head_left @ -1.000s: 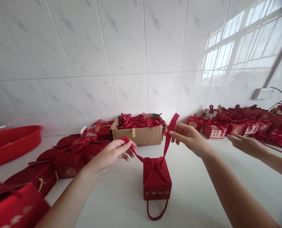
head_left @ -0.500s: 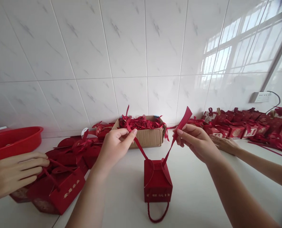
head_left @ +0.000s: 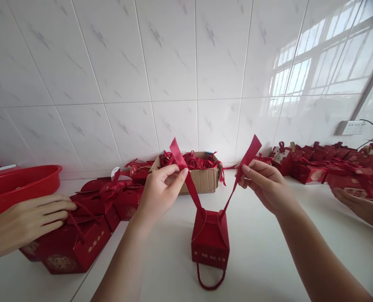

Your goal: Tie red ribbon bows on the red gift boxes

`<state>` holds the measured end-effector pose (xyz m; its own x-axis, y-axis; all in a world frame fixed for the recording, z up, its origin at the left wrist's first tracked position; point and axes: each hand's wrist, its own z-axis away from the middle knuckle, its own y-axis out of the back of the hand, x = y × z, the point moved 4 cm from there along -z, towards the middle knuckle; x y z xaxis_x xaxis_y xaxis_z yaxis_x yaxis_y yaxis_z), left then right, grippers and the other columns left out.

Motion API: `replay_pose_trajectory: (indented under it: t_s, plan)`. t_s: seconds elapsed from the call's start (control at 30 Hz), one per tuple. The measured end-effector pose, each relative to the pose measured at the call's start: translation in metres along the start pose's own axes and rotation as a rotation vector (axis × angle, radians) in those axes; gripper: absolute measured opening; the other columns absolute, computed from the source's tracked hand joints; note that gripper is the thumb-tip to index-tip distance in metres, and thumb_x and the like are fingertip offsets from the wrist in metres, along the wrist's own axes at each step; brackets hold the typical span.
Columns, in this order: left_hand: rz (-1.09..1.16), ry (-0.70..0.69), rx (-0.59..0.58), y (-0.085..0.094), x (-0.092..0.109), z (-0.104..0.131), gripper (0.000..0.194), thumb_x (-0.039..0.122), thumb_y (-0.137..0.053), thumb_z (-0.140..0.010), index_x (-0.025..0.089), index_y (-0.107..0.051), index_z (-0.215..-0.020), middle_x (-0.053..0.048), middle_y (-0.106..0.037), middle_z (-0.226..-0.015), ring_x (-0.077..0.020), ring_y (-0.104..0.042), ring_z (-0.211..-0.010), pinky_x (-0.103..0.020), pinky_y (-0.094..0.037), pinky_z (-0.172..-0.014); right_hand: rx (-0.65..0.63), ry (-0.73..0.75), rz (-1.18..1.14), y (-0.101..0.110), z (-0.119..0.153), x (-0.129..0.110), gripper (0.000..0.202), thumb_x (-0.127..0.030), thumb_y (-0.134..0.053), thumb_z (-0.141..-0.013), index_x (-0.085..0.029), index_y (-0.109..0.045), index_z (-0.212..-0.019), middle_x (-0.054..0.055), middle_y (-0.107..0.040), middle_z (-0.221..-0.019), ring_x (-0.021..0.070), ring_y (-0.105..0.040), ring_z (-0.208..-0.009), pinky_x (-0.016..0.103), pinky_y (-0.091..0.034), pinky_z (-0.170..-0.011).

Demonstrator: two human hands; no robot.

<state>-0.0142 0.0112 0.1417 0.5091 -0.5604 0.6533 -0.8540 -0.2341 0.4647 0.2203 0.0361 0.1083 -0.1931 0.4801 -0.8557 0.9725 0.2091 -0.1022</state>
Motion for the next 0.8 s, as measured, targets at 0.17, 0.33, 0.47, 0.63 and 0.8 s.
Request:
replay_pose_trajectory:
  t_s: [0.17,0.33,0.47,0.63,0.8]
  plan:
    - [0.046,0.002,0.013,-0.0033,-0.0015,-0.0004,0.03,0.04,-0.048,-0.088,0.017,-0.057,-0.072,0.001,-0.048,-0.061,-0.0118,-0.043,-0.057,-0.023,-0.031,-0.05,0.08,0.034,0.015,0.0038,0.0011,0.0003,0.016,-0.034,-0.067,-0.081,-0.02,-0.063,-0.076,-0.001,-0.06,-0.064,0.0101,-0.052,-0.058,0.023,-0.04,-0.055]
    - [0.054,-0.005,-0.015,-0.0068,-0.0001,-0.0007,0.032,0.04,-0.048,-0.088,0.017,-0.053,-0.067,0.001,-0.047,-0.06,-0.0118,-0.044,-0.057,-0.022,-0.031,-0.049,0.11,0.073,0.024,0.0075,0.0028,-0.0025,0.016,-0.033,-0.068,-0.081,-0.02,-0.062,-0.073,-0.001,-0.061,-0.064,0.0095,-0.054,-0.059,0.022,-0.042,-0.056]
    - [0.069,-0.001,-0.012,-0.0069,0.0011,0.0001,0.032,0.041,-0.047,-0.089,0.018,-0.053,-0.067,0.003,-0.045,-0.059,-0.0103,-0.04,-0.052,-0.023,-0.029,-0.047,0.115,0.1,0.028,0.008,0.0027,-0.0054,0.018,-0.031,-0.067,-0.081,-0.019,-0.062,-0.069,-0.001,-0.061,-0.063,0.0101,-0.056,-0.061,0.022,-0.045,-0.059]
    - [0.089,-0.011,0.042,-0.0052,0.003,0.0016,0.029,0.041,-0.049,-0.088,0.018,-0.055,-0.071,0.001,-0.051,-0.063,-0.0116,-0.045,-0.057,-0.023,-0.031,-0.049,0.119,0.099,-0.015,0.0068,0.0027,-0.0068,0.013,-0.03,-0.067,-0.082,-0.02,-0.066,-0.073,-0.001,-0.063,-0.07,0.0098,-0.057,-0.064,0.022,-0.048,-0.061]
    - [0.073,-0.008,0.067,-0.0021,0.0045,0.0032,0.031,0.042,-0.05,-0.087,0.018,-0.054,-0.067,0.002,-0.045,-0.058,-0.0111,-0.04,-0.053,-0.023,-0.028,-0.048,0.133,0.096,-0.025,0.0081,0.0022,-0.0063,0.013,-0.032,-0.066,-0.083,-0.021,-0.069,-0.077,0.001,-0.066,-0.078,0.0104,-0.058,-0.069,0.022,-0.048,-0.063]
